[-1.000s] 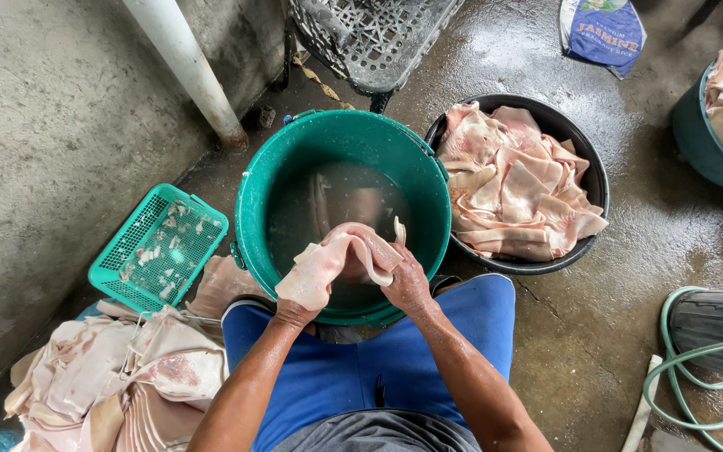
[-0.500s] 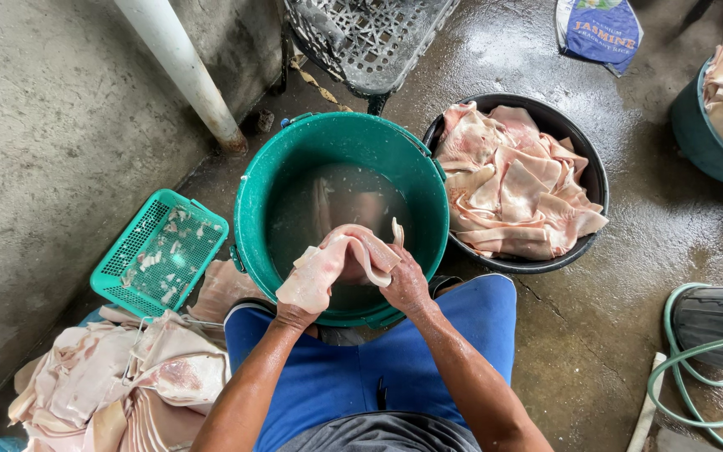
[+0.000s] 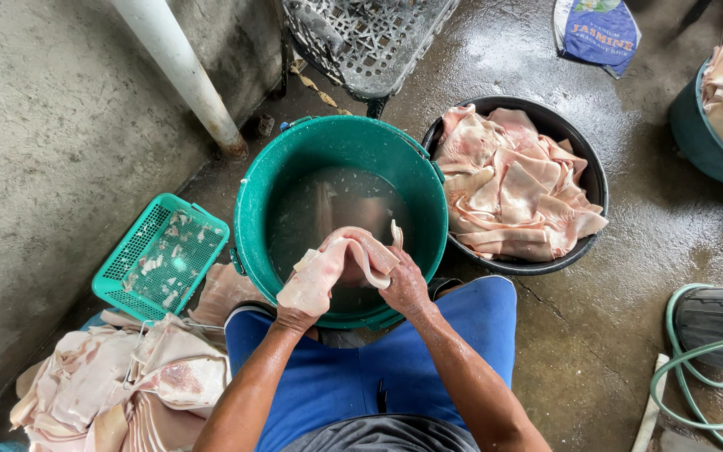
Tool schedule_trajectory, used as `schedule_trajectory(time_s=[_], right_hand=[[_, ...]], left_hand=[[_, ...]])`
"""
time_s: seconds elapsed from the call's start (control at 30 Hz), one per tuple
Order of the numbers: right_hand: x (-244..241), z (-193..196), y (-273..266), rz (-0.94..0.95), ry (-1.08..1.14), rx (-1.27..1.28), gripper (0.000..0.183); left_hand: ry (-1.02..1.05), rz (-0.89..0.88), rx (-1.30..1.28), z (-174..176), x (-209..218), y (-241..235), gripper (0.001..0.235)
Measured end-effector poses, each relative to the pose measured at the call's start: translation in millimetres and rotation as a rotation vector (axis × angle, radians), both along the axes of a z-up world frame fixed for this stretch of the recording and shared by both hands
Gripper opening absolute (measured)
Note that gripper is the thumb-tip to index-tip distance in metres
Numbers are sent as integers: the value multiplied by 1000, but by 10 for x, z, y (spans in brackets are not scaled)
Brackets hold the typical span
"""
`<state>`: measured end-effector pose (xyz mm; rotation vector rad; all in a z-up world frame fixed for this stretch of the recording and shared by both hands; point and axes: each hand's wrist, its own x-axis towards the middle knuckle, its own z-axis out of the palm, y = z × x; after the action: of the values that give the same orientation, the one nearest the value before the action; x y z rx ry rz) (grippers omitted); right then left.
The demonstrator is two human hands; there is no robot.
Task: The person washes pieces of pork skin in a bucket of water by hand, rinses them with a hose, and sorts them into different basins.
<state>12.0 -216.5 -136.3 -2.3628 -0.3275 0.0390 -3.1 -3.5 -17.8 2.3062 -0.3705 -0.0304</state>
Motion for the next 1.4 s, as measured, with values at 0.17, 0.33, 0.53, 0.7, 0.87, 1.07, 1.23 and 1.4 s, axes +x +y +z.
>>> schedule_trajectory(time_s=[0.17,0.33,0.53,0.7,0.87,1.07,1.23,1.4], right_hand=[[5,-40,-4,10,-8,-11,42],[12,-41,-5,13,14,-48,42],[10,-13,-1,17,-12,-28,42],[15,15,6,16,3,-31,42],[-7,21,1,8,-2,-10,42],[5,65,-15,-25,-66,171,48],[159,274,-81,-134,-117,547,55],[382,563,-425,-382,13,778,52]], left_hand=[[-25,-11,25,-15,2,7,55],[-21,-21,36,-27,4,2,57],[-49,-12,51,-3,-12,-4,59],[-36,-3,50,60,-11,-14,57],[-30,-7,16,-16,-17,12,57],[-335,108,-37,-434,100,1,32],[-423,170,-229,-595,416,-199,11],[-69,58,-344,-340,1048,-540,18]])
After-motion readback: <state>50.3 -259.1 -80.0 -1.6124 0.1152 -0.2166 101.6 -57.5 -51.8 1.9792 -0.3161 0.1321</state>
